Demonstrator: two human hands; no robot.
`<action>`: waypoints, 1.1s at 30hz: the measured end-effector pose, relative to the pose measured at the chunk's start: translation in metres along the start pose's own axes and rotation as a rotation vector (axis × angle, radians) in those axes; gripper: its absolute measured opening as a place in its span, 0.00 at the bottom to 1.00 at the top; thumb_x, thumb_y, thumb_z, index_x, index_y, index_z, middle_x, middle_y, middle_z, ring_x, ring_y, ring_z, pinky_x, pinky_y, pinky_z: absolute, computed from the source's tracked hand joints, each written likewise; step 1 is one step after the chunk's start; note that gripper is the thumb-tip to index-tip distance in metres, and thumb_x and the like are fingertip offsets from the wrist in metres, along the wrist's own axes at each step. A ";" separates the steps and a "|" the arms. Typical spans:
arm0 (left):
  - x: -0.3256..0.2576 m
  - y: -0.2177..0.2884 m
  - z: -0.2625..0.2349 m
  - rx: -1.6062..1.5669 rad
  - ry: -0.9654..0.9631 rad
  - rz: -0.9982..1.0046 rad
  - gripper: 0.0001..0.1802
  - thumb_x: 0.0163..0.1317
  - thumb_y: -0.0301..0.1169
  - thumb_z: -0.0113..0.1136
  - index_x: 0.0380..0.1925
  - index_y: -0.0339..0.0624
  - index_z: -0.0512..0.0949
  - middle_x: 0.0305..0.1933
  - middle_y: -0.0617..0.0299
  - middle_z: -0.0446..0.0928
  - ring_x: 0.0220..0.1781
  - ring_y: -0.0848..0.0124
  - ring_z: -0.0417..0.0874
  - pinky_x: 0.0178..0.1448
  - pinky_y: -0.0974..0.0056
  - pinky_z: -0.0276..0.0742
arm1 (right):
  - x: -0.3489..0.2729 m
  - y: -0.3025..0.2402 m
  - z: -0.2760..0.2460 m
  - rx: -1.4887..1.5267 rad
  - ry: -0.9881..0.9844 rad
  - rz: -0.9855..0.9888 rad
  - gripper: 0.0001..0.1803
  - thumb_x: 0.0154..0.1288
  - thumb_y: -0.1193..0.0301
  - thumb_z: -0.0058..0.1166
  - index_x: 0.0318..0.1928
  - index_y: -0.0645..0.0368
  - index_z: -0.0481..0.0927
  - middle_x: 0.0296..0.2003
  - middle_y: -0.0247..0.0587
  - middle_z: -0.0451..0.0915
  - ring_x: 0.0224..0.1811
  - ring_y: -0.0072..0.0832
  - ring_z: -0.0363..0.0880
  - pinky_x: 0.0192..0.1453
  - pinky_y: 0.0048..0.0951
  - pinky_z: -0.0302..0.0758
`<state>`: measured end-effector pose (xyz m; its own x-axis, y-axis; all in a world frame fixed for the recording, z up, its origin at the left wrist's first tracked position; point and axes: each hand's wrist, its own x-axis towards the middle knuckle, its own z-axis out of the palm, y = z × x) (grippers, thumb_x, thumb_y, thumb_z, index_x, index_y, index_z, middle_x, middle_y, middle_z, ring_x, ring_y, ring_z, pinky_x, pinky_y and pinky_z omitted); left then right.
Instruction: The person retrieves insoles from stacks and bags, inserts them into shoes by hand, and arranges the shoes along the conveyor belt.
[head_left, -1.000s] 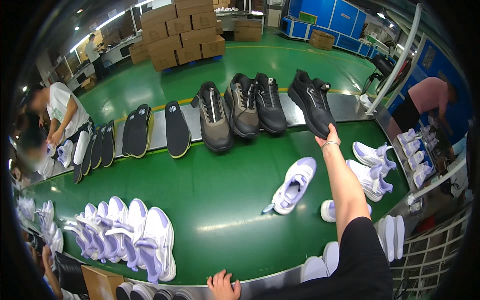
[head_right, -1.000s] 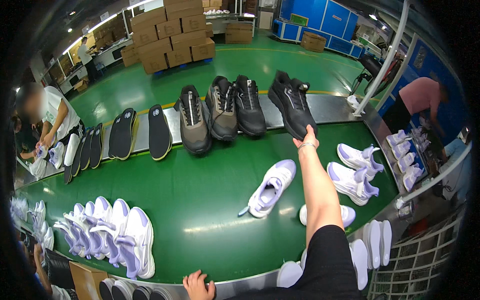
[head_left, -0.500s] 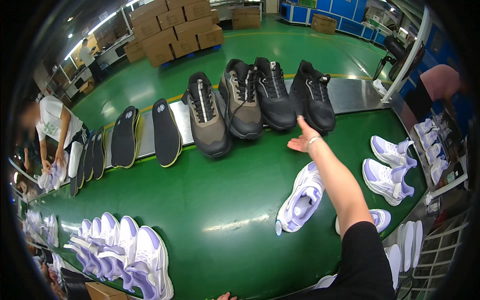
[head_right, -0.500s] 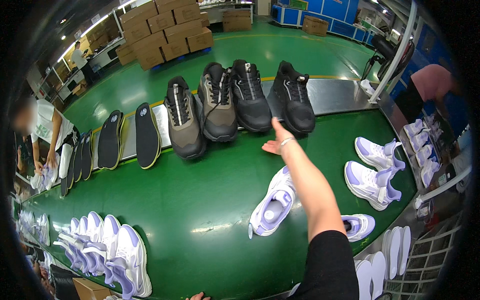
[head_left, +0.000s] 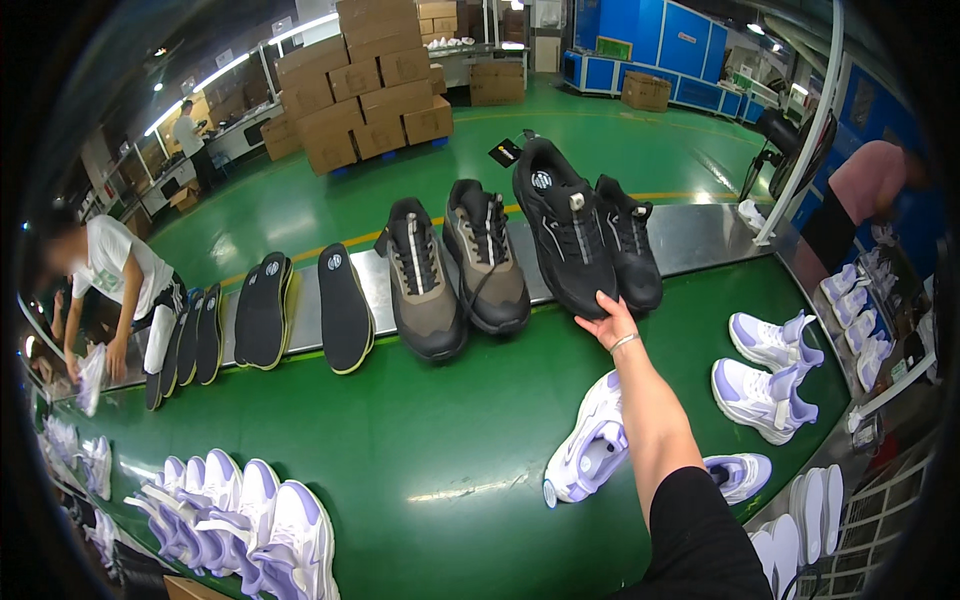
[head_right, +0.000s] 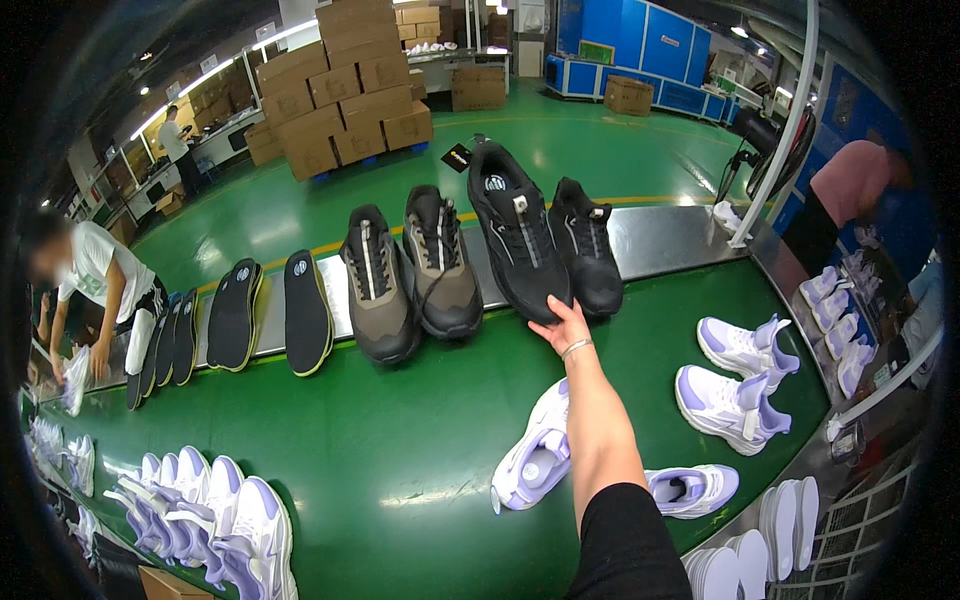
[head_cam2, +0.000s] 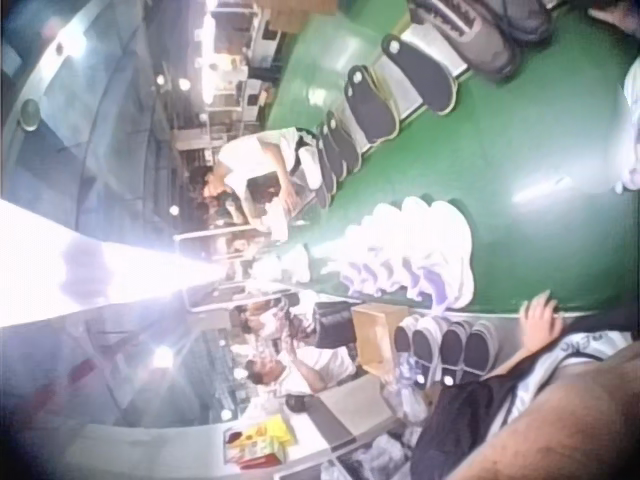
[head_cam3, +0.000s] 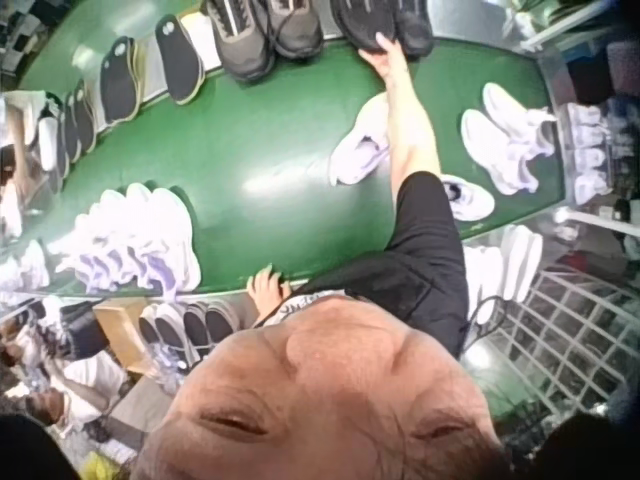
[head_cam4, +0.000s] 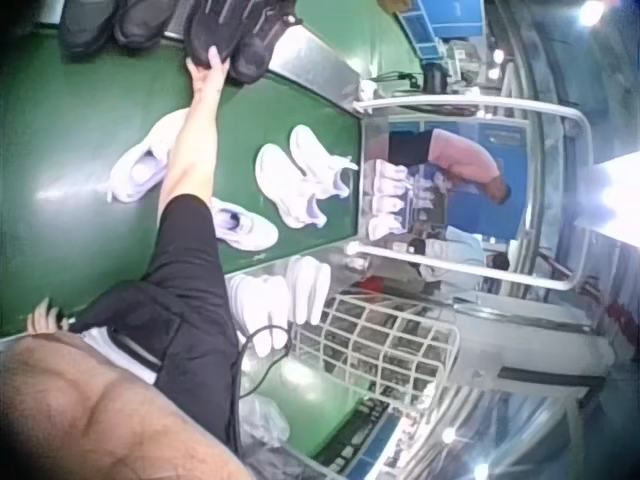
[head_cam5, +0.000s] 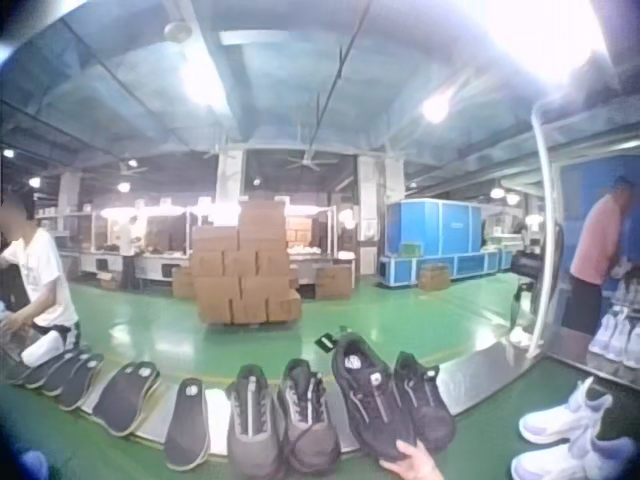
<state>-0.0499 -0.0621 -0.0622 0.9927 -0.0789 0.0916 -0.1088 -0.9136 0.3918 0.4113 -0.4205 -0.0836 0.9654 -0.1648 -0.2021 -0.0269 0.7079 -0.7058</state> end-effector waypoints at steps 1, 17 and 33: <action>-0.001 -0.001 0.001 0.017 -0.006 0.003 0.14 0.44 0.35 0.55 0.32 0.42 0.72 0.45 0.55 0.70 0.48 0.60 0.68 0.56 0.50 0.53 | -0.002 0.000 -0.003 0.060 -0.047 -0.007 0.32 0.50 0.75 0.55 0.55 0.44 0.59 0.50 0.38 0.64 0.50 0.43 0.67 0.49 0.57 0.66; -0.001 0.005 0.006 0.008 -0.062 0.002 0.15 0.45 0.36 0.54 0.33 0.42 0.72 0.45 0.53 0.69 0.49 0.59 0.67 0.56 0.50 0.53 | 0.030 0.013 -0.019 -0.082 0.158 0.075 0.34 0.50 0.52 0.55 0.53 0.58 0.63 0.50 0.47 0.67 0.49 0.51 0.68 0.46 0.50 0.69; -0.013 0.005 0.026 -0.014 -0.039 0.006 0.15 0.45 0.37 0.54 0.32 0.42 0.72 0.47 0.55 0.67 0.52 0.60 0.64 0.58 0.49 0.47 | -0.252 0.003 0.026 -1.723 -0.022 -0.288 0.28 0.48 0.68 0.49 0.54 0.47 0.63 0.52 0.46 0.64 0.46 0.44 0.69 0.48 0.35 0.69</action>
<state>-0.0623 -0.0758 -0.0849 0.9933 -0.1003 0.0579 -0.1152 -0.9073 0.4044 0.1748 -0.3586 -0.0170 0.9911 -0.1246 0.0470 -0.0758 -0.8181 -0.5700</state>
